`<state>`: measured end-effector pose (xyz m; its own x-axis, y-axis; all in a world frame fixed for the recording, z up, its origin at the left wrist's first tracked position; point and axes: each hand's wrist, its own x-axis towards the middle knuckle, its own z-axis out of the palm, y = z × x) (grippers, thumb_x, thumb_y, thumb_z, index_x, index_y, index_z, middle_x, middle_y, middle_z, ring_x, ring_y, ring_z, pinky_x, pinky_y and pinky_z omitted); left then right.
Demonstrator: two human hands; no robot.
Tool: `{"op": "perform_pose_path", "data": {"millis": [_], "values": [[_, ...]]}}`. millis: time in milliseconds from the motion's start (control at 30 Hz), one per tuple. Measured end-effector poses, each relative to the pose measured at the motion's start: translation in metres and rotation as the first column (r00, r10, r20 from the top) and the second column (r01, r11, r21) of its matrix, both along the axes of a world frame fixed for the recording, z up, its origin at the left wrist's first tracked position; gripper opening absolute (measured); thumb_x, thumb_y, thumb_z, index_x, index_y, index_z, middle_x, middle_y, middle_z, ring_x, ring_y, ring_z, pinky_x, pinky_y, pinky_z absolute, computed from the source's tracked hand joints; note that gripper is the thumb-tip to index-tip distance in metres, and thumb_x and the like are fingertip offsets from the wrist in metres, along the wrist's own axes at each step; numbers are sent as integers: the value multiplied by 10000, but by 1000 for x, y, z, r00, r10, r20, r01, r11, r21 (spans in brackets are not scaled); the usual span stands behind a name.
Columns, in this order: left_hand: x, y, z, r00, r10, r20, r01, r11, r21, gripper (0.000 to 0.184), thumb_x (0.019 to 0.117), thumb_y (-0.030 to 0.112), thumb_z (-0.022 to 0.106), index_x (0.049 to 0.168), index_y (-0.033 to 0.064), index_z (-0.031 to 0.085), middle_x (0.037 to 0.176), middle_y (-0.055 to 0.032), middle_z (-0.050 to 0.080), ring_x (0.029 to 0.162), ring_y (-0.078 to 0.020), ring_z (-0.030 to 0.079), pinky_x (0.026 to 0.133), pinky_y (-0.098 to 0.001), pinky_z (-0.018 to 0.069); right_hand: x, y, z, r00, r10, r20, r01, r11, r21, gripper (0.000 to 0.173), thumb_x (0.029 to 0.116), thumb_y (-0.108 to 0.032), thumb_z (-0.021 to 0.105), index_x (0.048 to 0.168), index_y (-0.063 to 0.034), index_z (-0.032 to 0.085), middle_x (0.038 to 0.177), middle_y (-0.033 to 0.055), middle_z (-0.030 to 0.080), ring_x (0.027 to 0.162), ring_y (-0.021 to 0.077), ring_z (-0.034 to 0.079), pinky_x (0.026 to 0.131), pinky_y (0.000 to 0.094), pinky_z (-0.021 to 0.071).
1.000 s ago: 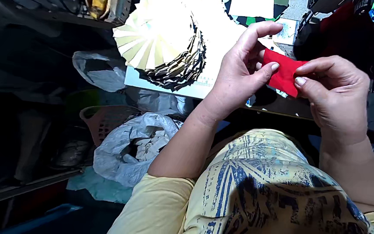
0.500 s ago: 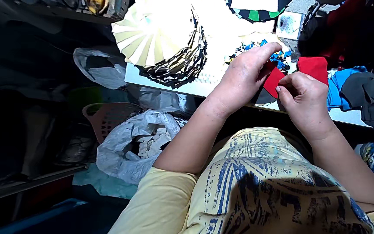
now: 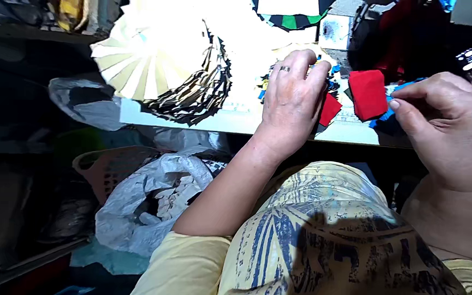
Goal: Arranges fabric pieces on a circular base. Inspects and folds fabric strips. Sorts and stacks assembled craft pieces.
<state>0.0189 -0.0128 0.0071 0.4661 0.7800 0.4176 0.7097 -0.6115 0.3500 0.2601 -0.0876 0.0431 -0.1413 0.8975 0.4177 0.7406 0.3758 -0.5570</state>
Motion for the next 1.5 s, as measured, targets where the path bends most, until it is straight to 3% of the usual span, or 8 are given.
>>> {"op": "perform_pose_path", "data": {"millis": [100, 200, 500, 900, 1100, 1200, 1300, 1500], "values": [[11, 1, -8, 986, 15, -164, -35, 992, -120, 466, 1098, 324, 370, 1478, 103, 525, 1607, -193, 400, 1519, -392, 321, 1220, -635, 215, 40, -10, 3, 997, -71, 30, 70, 998, 6, 180, 1016, -109, 622, 1095, 11, 731, 1075, 143, 676, 974, 166, 660, 858, 292, 564], [20, 2, -18, 961, 36, -274, -86, 981, -172, 566, 1100, 406, 264, 1581, 139, 398, 1688, -174, 250, 1567, -387, 201, 1213, -691, 130, 72, -24, -4, 987, -157, 40, 157, 988, 3, 189, 1027, -132, 614, 1114, -5, 723, 1107, 131, 676, 1000, 164, 666, 872, 305, 572], [14, 5, -23, 941, -37, -336, -25, 984, -178, 614, 1079, 473, 234, 1601, 180, 373, 1696, -144, 246, 1566, -384, 206, 1204, -694, 143, 77, -35, -13, 991, -95, 95, 102, 992, -70, 193, 983, -81, 627, 1119, 5, 732, 1168, 153, 679, 1083, 186, 663, 942, 313, 557], [9, 5, -21, 947, -53, -317, -13, 979, -203, 620, 1080, 486, 234, 1606, 185, 367, 1699, -137, 241, 1572, -367, 194, 1213, -681, 128, 76, -10, -38, 957, -281, 77, 285, 957, -54, 183, 984, -112, 603, 1024, 12, 730, 1005, 165, 681, 903, 182, 649, 792, 290, 532], [6, -1, -10, 989, -50, -136, 28, 987, -159, 619, 1078, 484, 321, 1603, 160, 371, 1701, -163, 218, 1587, -365, 126, 1203, -734, 13, 80, -12, -24, 942, -84, -326, 86, 996, -8, 102, 973, -50, 623, 1008, 11, 697, 1074, 69, 680, 980, 71, 657, 849, 214, 560], [12, -9, 3, 991, -121, 63, 129, 981, -146, 570, 1064, 417, 450, 1535, 96, 477, 1648, -196, 328, 1550, -370, 255, 1242, -620, 181, 69, -9, -15, 757, 59, -651, -66, 998, 13, 122, 980, -15, 589, 1011, -90, 679, 1019, -43, 710, 893, 48, 678, 803, 238, 584], [23, -24, 13, 932, -242, 270, 311, 916, -251, 505, 1043, 387, 534, 1385, 22, 605, 1463, -185, 550, 1371, -292, 519, 1127, -474, 444, 48, -2, -12, 552, 133, -823, -184, 982, 35, 101, 977, -10, 605, 1007, -86, 665, 1042, 26, 732, 895, 115, 718, 788, 288, 626], [37, -47, 6, 674, -210, 709, 636, 653, -411, 321, 1002, 245, 652, 1204, -3, 678, 1122, -38, 706, 1058, -63, 671, 949, -276, 579, -9, 3, -18, 431, 151, -890, -294, 956, 19, 134, 914, 38, 633, 971, -80, 606, 1103, 96, 720, 990, 174, 714, 837, 347, 616]]}}
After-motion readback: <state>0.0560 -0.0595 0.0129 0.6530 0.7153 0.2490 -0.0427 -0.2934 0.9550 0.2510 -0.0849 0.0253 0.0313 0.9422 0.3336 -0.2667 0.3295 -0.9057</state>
